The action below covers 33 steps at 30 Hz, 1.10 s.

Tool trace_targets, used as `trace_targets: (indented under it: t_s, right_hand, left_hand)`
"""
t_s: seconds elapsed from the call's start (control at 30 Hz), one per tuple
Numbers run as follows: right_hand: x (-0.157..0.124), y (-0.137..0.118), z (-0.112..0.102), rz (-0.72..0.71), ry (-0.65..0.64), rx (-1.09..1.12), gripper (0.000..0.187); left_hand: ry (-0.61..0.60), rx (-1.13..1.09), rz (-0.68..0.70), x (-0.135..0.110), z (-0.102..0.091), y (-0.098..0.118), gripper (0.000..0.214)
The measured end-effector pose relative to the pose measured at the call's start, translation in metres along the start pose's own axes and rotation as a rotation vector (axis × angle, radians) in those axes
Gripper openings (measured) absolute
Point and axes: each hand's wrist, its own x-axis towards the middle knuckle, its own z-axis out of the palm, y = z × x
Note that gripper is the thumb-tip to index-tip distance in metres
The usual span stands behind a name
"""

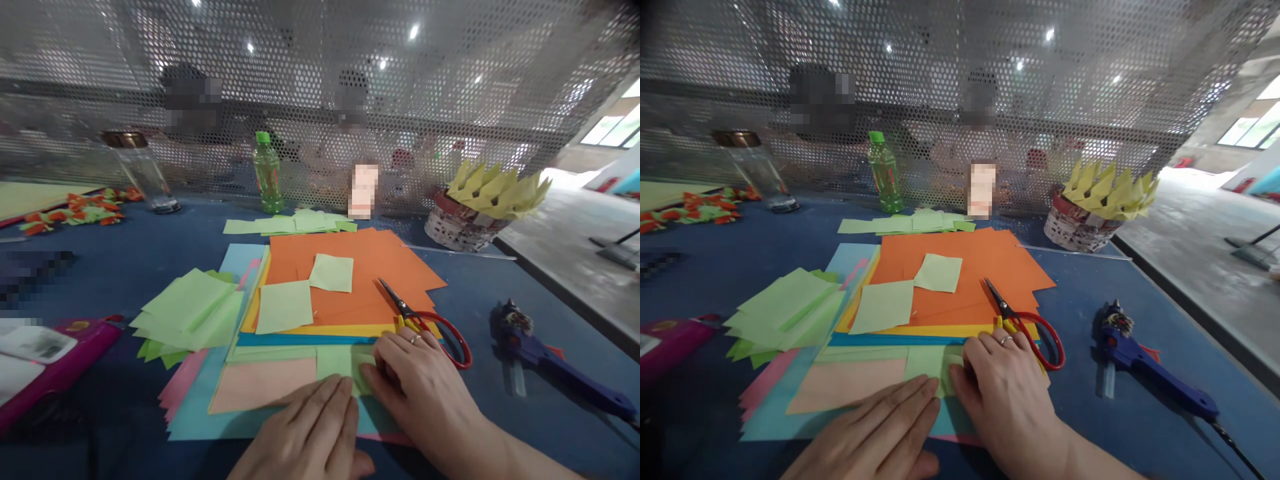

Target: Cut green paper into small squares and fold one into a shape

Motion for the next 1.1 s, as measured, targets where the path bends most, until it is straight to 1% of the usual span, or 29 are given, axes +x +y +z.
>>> trace_targets:
  t_s: [0.1,0.2,0.23,0.33,0.43,0.5,0.7,0.9,1.1]
  right_hand:
    - [0.000,0.000,-0.001,0.018,0.017,0.014,0.022]
    - [-0.001,-0.002,-0.003,0.068,-0.001,0.087,0.009]
    - [-0.001,-0.003,-0.004,0.084,-0.014,0.116,0.012]
    - [-0.003,-0.006,-0.006,0.099,-0.027,0.137,0.031]
    - [-0.005,-0.007,-0.006,0.094,-0.005,0.094,0.037]
    - [-0.005,-0.007,-0.006,0.096,-0.011,0.082,0.041]
    - [-0.002,-0.005,-0.010,0.144,-0.116,0.110,0.046]
    - [0.001,0.001,-0.018,0.115,-0.200,0.150,0.052]
    - [0.005,0.003,-0.026,0.136,-0.263,0.241,0.049]
  left_hand:
    - [-0.031,0.019,0.021,0.001,-0.003,0.000,0.030]
    - [-0.046,0.027,-0.005,0.000,-0.005,0.001,0.035]
    - [-0.043,0.029,-0.013,0.000,-0.005,0.001,0.036]
    - [-0.021,0.034,-0.016,-0.001,-0.003,0.002,0.035]
    - [-0.035,0.034,-0.006,-0.002,0.000,0.003,0.026]
    - [-0.044,0.040,0.001,-0.003,0.001,0.004,0.022]
    - [-0.021,0.098,0.017,-0.008,0.000,0.007,0.018]
    - [-0.020,0.158,0.043,-0.008,-0.003,0.008,0.019]
    - [-0.039,0.223,0.059,-0.008,-0.009,0.005,0.019]
